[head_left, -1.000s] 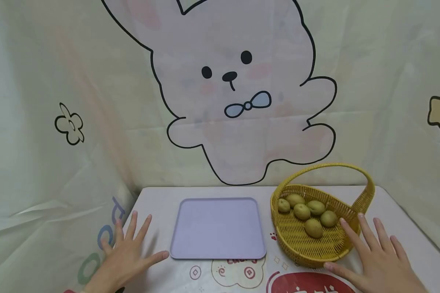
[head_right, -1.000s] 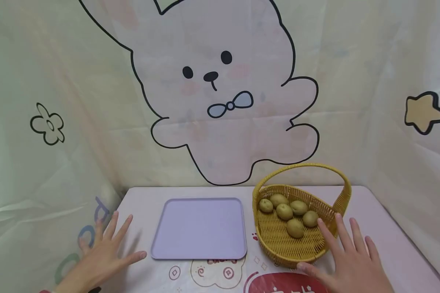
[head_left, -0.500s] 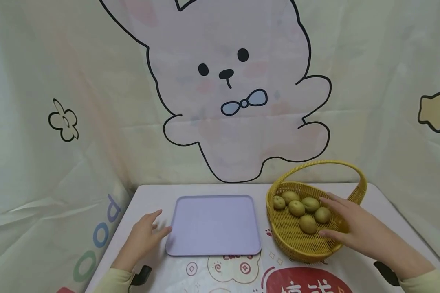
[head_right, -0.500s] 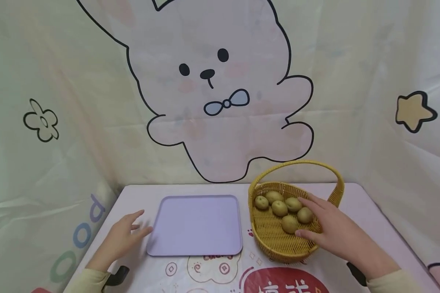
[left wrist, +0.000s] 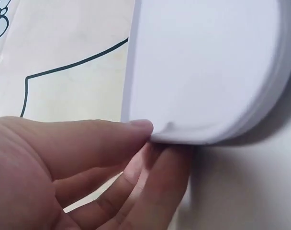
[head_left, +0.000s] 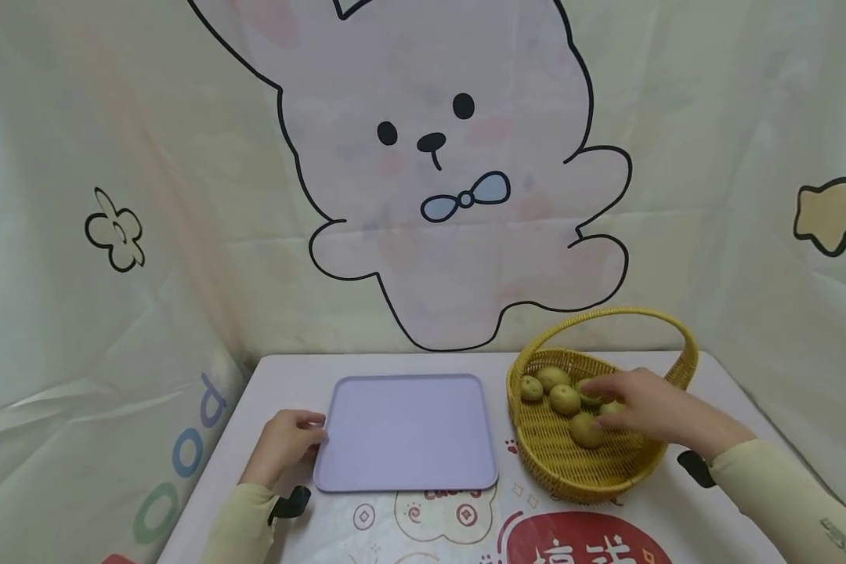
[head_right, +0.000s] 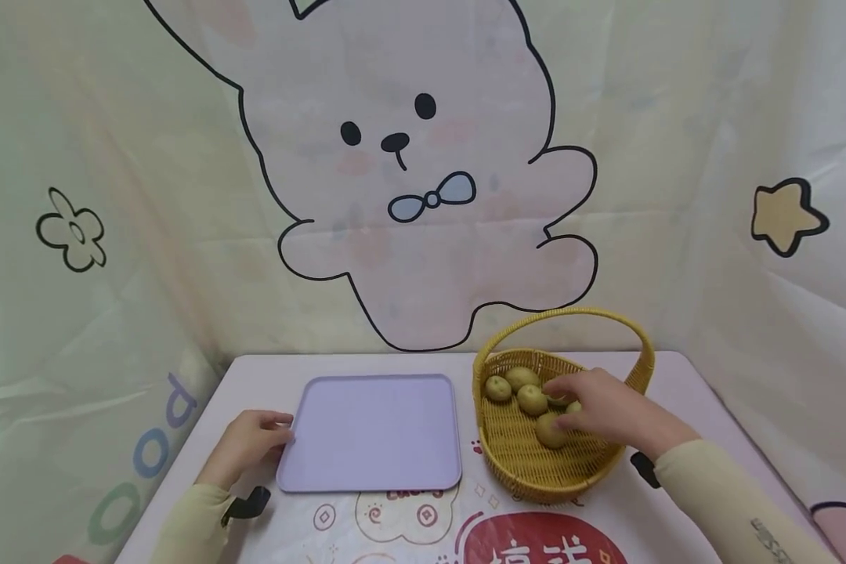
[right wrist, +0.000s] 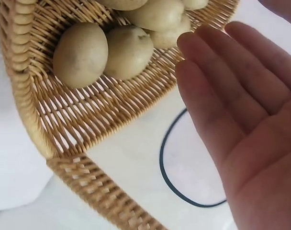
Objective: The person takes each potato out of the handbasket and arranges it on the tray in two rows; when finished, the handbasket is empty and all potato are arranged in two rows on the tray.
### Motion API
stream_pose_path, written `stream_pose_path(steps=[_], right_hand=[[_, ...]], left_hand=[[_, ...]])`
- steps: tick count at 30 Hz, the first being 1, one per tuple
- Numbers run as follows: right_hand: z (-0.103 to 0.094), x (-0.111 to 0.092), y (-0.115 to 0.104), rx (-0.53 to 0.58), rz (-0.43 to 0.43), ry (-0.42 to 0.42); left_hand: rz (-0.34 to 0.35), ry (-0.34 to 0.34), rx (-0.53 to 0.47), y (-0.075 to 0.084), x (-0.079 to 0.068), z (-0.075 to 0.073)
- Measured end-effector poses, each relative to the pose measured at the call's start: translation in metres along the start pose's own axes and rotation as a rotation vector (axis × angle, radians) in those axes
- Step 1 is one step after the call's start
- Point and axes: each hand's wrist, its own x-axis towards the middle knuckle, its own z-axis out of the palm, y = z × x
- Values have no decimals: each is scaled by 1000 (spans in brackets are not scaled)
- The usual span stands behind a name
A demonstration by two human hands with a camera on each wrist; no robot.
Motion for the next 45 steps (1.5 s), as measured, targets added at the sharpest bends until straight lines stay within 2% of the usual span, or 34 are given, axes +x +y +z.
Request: stream_pose_path(steps=[3, 7, 11, 15, 22, 28, 38, 45], right_hand=[[4, 8, 3, 26, -3, -32], [12, 16, 11, 44, -8, -82], [18, 21, 17, 53, 20, -113], [21, 24, 20, 81, 48, -135], [26, 34, 23, 83, 82, -175], [29, 38, 24, 88, 67, -196], [32, 47, 21, 63, 98, -203], [34, 50, 18, 44, 70, -196]], left_hand=[[-14, 0, -17, -5, 0, -1], [-38, -15, -93, -12, 0, -1], [-69, -31, -160, -18, 1, 0], [-80, -38, -187, -22, 1, 1], [-84, -34, -189, -26, 2, 2], [-100, -41, -218, -27, 5, 2], [-93, -37, -226, -25, 11, 1], [-63, -39, -234, -24, 10, 1]])
